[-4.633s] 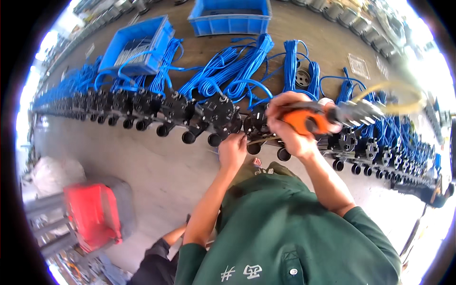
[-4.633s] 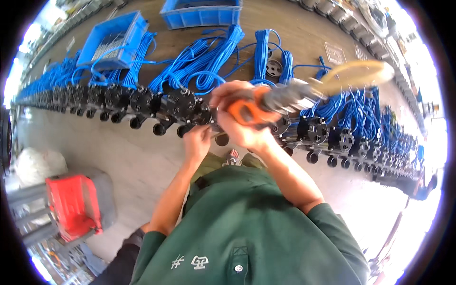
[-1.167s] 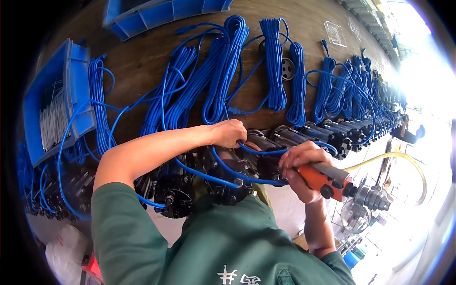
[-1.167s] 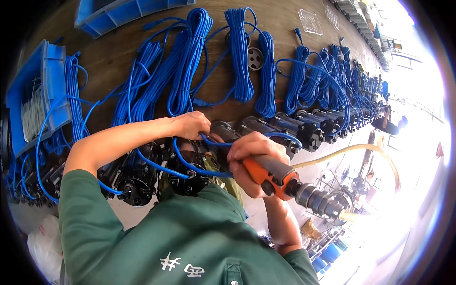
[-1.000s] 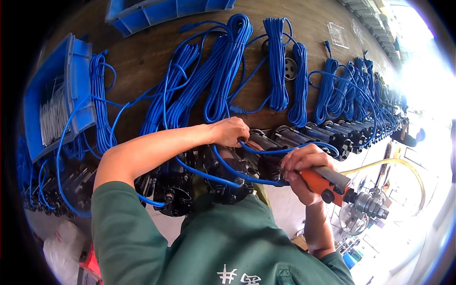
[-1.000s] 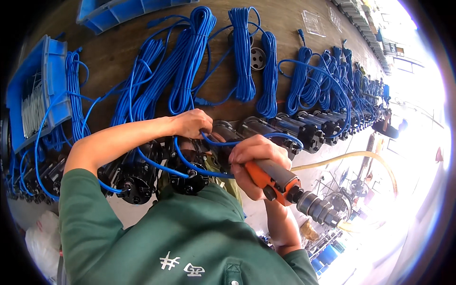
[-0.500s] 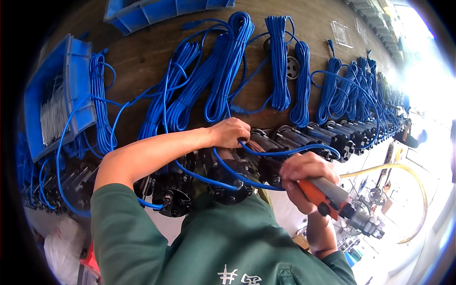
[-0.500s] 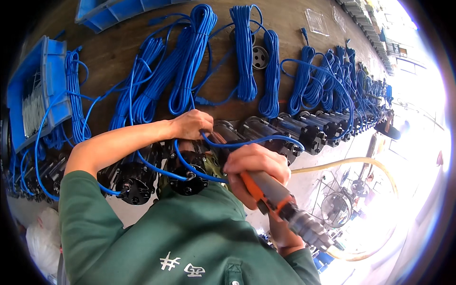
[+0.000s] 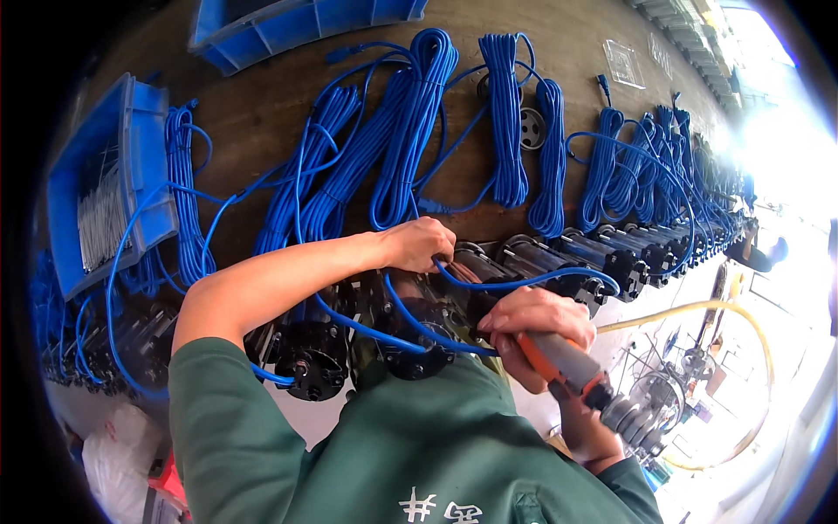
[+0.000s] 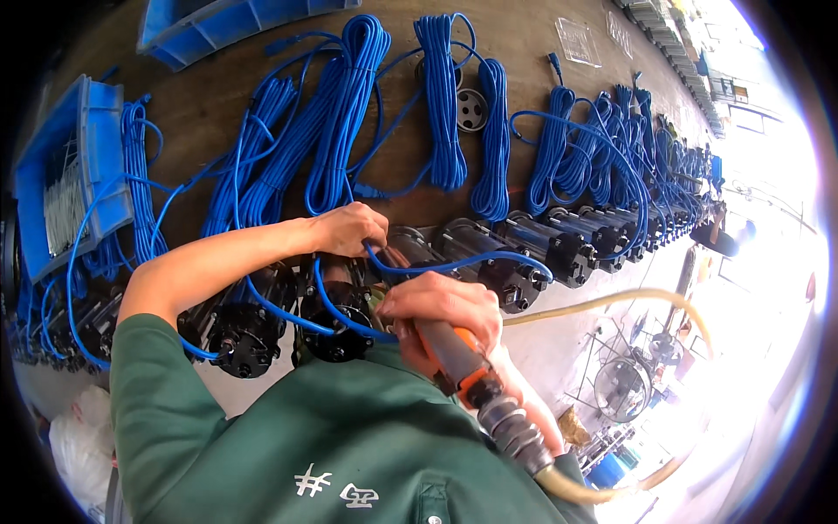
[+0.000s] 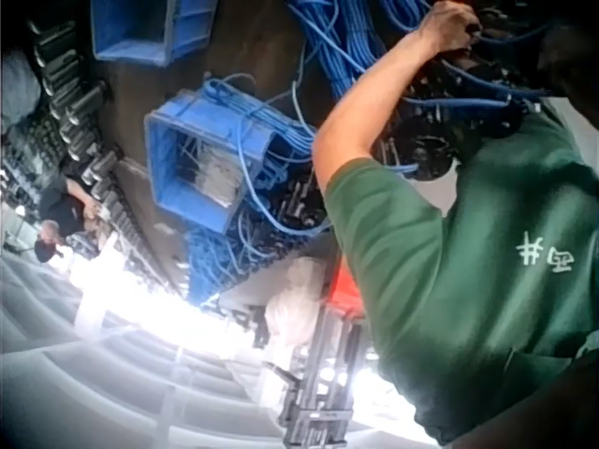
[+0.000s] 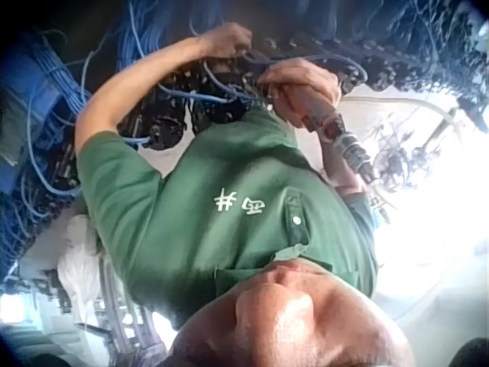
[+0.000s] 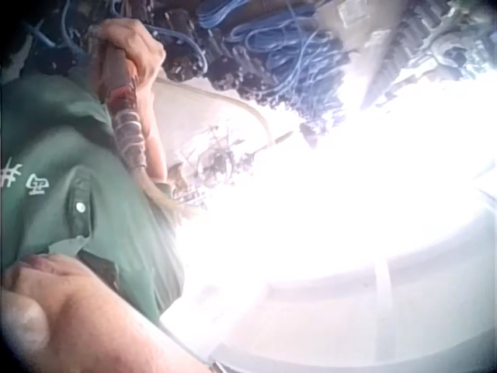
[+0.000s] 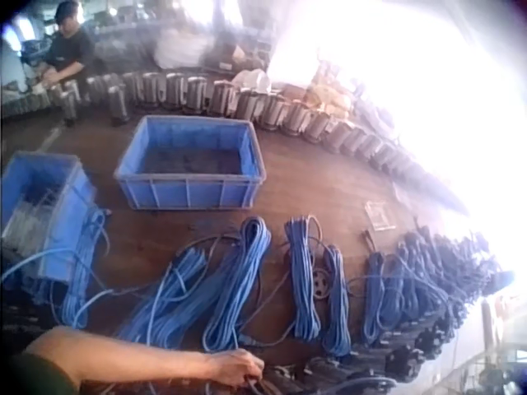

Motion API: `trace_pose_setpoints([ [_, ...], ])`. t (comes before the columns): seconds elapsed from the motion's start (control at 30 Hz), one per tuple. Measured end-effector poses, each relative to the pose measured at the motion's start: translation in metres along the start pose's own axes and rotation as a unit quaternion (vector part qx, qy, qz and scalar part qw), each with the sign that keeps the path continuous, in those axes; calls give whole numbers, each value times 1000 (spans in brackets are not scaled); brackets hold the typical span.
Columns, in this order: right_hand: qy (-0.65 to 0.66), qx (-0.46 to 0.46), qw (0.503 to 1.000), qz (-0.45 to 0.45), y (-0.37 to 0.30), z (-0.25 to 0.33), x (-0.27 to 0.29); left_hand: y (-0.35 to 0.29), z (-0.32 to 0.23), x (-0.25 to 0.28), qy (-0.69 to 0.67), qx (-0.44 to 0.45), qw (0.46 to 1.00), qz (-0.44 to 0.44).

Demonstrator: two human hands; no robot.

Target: The person is assembling water pumps by inserting long metal rods into the pump housing and using a pneumatic tool to secure them.

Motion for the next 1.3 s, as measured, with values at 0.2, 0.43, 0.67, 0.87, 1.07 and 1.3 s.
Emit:
trace_pose_setpoints([
  [0.2,34,-2,999,5,-8,-3,7,7,-12,44,123,-18,992,24],
  [0.43,64,87,993,-41,11,51,44,-5,-139,161,388,251,879,-121],
  [0.67,179,306,935,5,-40,103,120,-106,-308,-37,24,-95,627,-773],
  [0.87,245,153,954,78,-75,33,55,-16,-149,-249,-650,126,399,-634],
  [1.07,217,146,957,125,-74,26,27,64,-71,-266,-837,-40,210,-504],
  [1.3,242,214,944,66,-92,30,43,67,-73,-256,-836,-25,212,-505],
])
Point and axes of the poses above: each hand's wrist, its own y-axis towards the middle knuckle, its own x-axis out of the back of the hand, z = x × y, the point moved 4 cm from there along y, towards the middle knuckle, and after that the axes turned 14 degrees about x, right-handed, at the moved point
